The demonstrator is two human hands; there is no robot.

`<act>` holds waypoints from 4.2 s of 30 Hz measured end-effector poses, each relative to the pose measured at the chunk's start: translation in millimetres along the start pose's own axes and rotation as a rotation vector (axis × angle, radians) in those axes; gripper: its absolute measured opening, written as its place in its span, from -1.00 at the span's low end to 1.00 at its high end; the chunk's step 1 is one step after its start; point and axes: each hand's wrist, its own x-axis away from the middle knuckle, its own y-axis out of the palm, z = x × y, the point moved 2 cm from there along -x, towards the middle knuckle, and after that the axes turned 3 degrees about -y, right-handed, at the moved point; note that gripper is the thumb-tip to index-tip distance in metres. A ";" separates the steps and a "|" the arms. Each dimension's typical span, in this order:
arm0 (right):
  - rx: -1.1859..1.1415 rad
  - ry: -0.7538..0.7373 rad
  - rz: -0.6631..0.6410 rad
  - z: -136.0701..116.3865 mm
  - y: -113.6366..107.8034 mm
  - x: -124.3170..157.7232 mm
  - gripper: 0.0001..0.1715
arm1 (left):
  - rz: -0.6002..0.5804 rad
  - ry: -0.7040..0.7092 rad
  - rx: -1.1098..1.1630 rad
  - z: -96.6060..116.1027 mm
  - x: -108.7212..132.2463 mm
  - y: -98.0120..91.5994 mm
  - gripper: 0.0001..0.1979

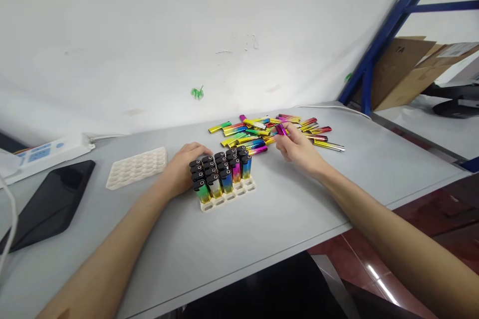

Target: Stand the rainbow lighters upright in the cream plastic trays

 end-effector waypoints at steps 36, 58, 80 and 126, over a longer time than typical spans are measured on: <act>-0.329 0.263 0.094 -7.3 2.8 -0.8 -0.41 | -0.008 -0.002 0.019 1.4 1.8 -1.7 -0.63; -0.265 0.105 -0.145 -10.1 7.0 4.8 -0.56 | -0.004 -0.015 0.007 -0.2 0.2 -1.0 -0.63; 0.114 -0.393 -0.305 -21.1 36.3 33.9 -0.70 | -0.007 -0.025 -0.005 1.5 -1.2 -1.2 -0.66; 1.340 0.100 0.237 27.2 -61.8 -8.5 -0.57 | -0.018 -0.015 0.019 -0.2 -0.9 2.2 -0.66</act>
